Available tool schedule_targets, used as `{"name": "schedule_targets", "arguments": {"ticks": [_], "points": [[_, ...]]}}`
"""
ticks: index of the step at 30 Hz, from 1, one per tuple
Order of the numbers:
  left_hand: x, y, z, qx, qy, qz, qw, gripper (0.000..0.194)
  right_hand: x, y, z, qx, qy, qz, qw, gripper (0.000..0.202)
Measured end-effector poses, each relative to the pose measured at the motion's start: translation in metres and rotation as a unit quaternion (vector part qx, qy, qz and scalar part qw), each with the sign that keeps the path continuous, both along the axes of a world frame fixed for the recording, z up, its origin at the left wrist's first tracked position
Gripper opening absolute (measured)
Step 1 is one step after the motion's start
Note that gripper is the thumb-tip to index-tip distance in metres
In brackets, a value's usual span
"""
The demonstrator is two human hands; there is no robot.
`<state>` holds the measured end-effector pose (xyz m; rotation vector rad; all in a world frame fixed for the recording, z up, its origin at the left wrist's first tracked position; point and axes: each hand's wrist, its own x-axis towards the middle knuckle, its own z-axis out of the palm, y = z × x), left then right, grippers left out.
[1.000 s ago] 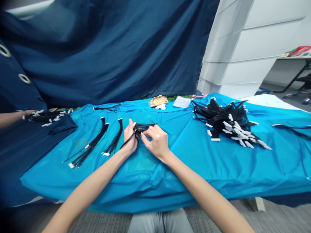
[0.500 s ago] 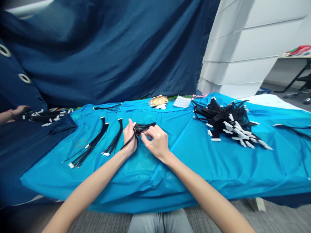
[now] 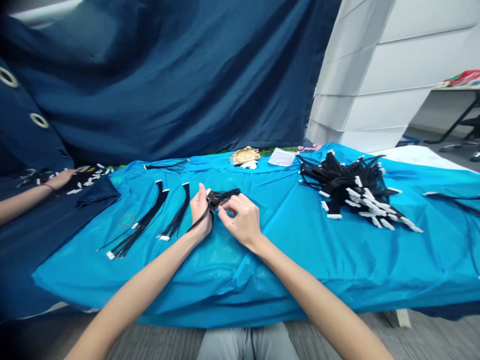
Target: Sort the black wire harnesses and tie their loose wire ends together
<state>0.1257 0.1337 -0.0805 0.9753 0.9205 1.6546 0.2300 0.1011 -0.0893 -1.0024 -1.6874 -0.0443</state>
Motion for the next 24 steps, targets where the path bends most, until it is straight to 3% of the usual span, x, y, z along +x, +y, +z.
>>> {"name": "schedule_targets", "arguments": {"ticks": [16,24], "points": [[-0.001,0.002,-0.006,0.016,0.038,-0.014,0.999,0.042,0.000,0.000,0.001,0.003,0.012,0.022,1.000,0.020],[-0.001,0.000,-0.007,0.044,0.123,0.005,0.991,0.042,-0.001,0.003,-0.009,0.037,-0.025,0.012,0.999,0.017]]}}
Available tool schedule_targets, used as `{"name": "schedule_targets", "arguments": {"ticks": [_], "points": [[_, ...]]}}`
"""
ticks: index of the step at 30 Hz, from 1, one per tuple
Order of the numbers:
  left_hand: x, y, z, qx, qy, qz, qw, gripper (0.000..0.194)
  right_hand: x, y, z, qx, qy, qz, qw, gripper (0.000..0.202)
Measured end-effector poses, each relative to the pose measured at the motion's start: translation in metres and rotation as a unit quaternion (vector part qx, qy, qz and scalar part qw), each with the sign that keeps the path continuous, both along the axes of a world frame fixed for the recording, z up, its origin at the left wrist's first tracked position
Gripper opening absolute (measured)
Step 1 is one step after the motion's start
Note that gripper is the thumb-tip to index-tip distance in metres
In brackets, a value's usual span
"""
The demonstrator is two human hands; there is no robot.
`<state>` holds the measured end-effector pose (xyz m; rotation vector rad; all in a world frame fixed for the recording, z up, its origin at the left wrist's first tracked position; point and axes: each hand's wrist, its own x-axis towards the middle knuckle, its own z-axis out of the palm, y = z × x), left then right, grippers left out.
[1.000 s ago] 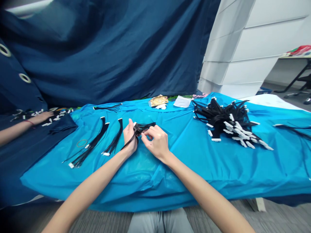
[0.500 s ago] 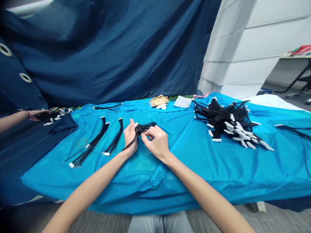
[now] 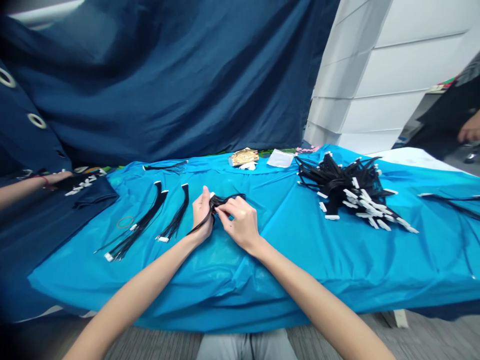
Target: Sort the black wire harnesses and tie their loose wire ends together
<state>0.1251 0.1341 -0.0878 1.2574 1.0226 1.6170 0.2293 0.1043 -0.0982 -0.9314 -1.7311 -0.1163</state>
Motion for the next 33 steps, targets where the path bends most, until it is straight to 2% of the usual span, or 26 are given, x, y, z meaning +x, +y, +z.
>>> {"name": "schedule_targets", "arguments": {"ticks": [6,11,17,20,23,25,28,30,33], "points": [[-0.002,-0.002,0.003,-0.017,0.104,0.019,0.994,0.043,-0.003,0.000,-0.004,0.003,-0.006,-0.002,1.000,0.016],[-0.002,-0.001,0.004,-0.025,0.115,0.016,0.993,0.043,-0.002,-0.001,0.003,-0.004,0.005,0.005,1.000,0.017],[-0.004,-0.002,0.008,-0.041,0.150,-0.017,0.988,0.044,0.006,0.005,0.011,-0.043,0.055,-0.044,0.997,0.019],[-0.007,-0.001,0.007,-0.040,0.187,-0.035,0.981,0.047,0.008,0.008,0.010,-0.092,0.048,0.009,0.995,0.021],[-0.012,0.001,0.006,-0.002,0.262,0.024,0.965,0.053,0.008,0.008,0.011,-0.108,0.079,0.074,0.988,0.022],[-0.014,0.004,0.004,0.044,0.337,0.084,0.937,0.052,0.009,0.007,0.013,-0.109,0.138,0.105,0.979,0.022],[-0.013,0.006,0.001,0.163,0.465,0.144,0.858,0.038,0.010,0.009,0.016,-0.132,0.280,0.138,0.941,0.022],[-0.011,0.007,-0.003,0.246,0.535,0.121,0.799,0.033,0.012,0.015,0.019,-0.154,0.382,0.155,0.898,0.025],[-0.011,0.008,-0.009,0.289,0.603,-0.009,0.744,0.034,0.021,0.026,0.025,-0.167,0.524,0.156,0.820,0.029]]}}
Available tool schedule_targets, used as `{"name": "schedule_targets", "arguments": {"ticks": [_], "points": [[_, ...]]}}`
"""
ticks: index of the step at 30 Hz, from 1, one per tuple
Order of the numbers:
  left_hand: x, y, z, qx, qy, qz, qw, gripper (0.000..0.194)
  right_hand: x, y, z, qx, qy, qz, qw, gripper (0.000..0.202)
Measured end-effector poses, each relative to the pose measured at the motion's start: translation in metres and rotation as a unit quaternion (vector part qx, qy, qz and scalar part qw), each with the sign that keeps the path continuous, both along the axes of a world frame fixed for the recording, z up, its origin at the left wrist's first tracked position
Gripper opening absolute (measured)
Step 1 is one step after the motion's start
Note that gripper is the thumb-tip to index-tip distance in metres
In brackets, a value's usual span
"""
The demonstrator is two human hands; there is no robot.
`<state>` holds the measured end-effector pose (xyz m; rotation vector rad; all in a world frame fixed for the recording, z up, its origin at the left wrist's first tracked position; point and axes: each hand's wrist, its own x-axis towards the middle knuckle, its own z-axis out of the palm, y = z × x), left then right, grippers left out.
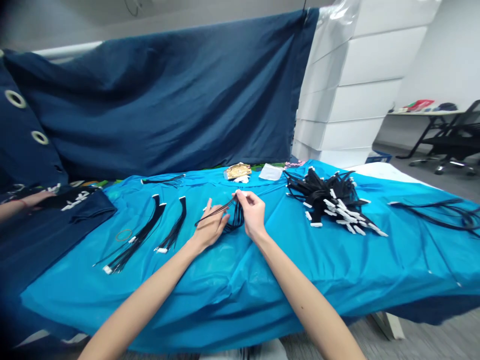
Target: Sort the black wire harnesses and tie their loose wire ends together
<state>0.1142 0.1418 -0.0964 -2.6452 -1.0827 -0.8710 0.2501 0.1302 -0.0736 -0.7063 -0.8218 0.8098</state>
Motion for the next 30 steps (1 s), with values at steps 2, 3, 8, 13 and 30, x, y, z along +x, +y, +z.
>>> {"name": "schedule_targets", "arguments": {"ticks": [2,3,8,13,30], "points": [[-0.002,0.000,-0.003,-0.043,0.048,-0.055,0.996,0.036,0.013,0.007,0.007,-0.019,0.097,-0.024,0.995,0.030],[-0.004,0.000,-0.004,-0.054,0.059,-0.081,0.994,0.036,0.022,0.009,0.011,-0.024,0.141,-0.039,0.989,0.030],[-0.008,0.001,-0.008,-0.015,-0.033,-0.164,0.986,0.042,0.075,0.008,0.029,-0.036,0.292,-0.083,0.952,0.019],[-0.003,0.003,-0.013,0.086,-0.085,-0.132,0.984,0.068,0.101,-0.013,0.033,-0.023,0.293,-0.134,0.946,0.025],[0.048,-0.047,0.041,-0.141,0.144,-0.074,0.977,0.029,0.114,-0.140,0.060,0.127,-0.274,-0.095,0.949,0.017]]}}
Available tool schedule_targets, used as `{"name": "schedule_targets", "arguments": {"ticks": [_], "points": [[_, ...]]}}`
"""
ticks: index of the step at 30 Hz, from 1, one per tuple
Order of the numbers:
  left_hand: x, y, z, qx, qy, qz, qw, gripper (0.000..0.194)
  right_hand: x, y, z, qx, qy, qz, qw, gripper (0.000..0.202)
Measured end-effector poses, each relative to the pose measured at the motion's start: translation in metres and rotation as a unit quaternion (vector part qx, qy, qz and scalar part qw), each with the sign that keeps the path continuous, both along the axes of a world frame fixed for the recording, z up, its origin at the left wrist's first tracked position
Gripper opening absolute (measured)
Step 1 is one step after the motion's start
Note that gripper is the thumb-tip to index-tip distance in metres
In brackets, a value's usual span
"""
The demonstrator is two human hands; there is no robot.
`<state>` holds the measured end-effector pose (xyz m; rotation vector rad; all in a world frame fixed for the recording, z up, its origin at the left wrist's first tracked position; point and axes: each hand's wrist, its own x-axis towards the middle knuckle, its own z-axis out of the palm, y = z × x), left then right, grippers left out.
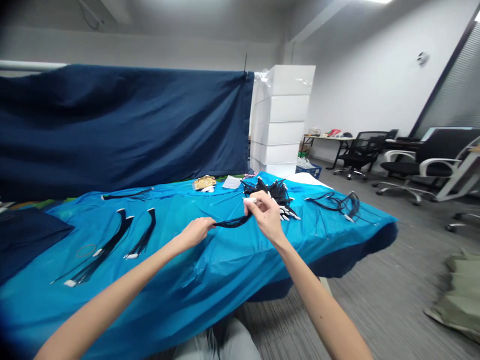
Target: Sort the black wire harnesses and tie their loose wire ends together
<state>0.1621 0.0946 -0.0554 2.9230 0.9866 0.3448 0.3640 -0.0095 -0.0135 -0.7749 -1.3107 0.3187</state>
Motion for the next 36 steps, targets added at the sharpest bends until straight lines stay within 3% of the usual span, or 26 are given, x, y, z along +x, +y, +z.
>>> {"name": "schedule_targets", "arguments": {"ticks": [2,4,6,9,10,11,12,14,16,17,19,22,25,29,31,33,36], "points": [[-0.002,-0.008,0.013,-0.057,0.032,-0.029,0.997,0.025,0.000,-0.030,0.010,-0.062,-0.129,0.093,0.985,0.018],[-0.009,-0.020,0.028,-0.173,0.099,-0.114,0.973,0.020,0.000,-0.061,0.022,-0.135,-0.254,0.174,0.942,0.017],[-0.016,-0.038,0.042,-0.358,0.178,-0.208,0.893,0.020,-0.001,-0.091,0.035,-0.148,-0.342,0.246,0.895,0.016],[-0.027,-0.068,0.053,-0.562,0.230,-0.261,0.750,0.030,-0.001,-0.125,0.053,-0.153,-0.422,0.365,0.816,0.014],[-0.031,-0.077,0.053,-0.588,0.238,-0.268,0.725,0.032,0.000,-0.133,0.057,-0.156,-0.424,0.386,0.804,0.014],[-0.034,-0.084,0.052,-0.595,0.239,-0.267,0.719,0.033,0.001,-0.138,0.060,-0.159,-0.417,0.386,0.807,0.014],[-0.038,-0.089,0.050,-0.590,0.232,-0.255,0.730,0.033,0.003,-0.142,0.061,-0.161,-0.405,0.360,0.825,0.014],[-0.045,-0.093,0.047,-0.552,0.167,-0.196,0.793,0.036,0.009,-0.143,0.061,-0.161,-0.366,0.244,0.883,0.014],[-0.051,-0.094,0.048,-0.493,0.033,-0.130,0.860,0.042,0.015,-0.137,0.058,-0.156,-0.305,0.110,0.933,0.016],[-0.054,-0.094,0.050,-0.466,-0.041,-0.113,0.876,0.048,0.017,-0.132,0.057,-0.160,-0.265,0.078,0.948,0.019],[-0.057,-0.094,0.058,-0.414,-0.201,-0.099,0.882,0.057,0.021,-0.120,0.058,-0.173,-0.172,0.070,0.967,0.025],[-0.059,-0.101,0.072,-0.342,-0.392,-0.074,0.851,0.057,0.028,-0.100,0.070,-0.123,-0.042,0.013,0.991,0.035],[-0.060,-0.113,0.087,-0.298,-0.483,-0.065,0.821,0.047,0.044,-0.077,0.088,-0.047,-0.005,-0.086,0.995,0.039],[-0.056,-0.135,0.105,-0.290,-0.497,-0.062,0.816,0.037,0.078,-0.041,0.098,0.030,-0.077,-0.197,0.977,0.034],[-0.052,-0.147,0.110,-0.290,-0.483,-0.058,0.824,0.033,0.097,-0.019,0.087,0.043,-0.134,-0.259,0.956,0.030],[-0.045,-0.157,0.113,-0.271,-0.482,-0.050,0.832,0.029,0.116,0.007,0.062,0.022,-0.170,-0.315,0.933,0.029],[-0.033,-0.162,0.116,-0.233,-0.493,-0.034,0.838,0.022,0.138,0.042,0.014,-0.070,-0.243,-0.290,0.923,0.030]]}}
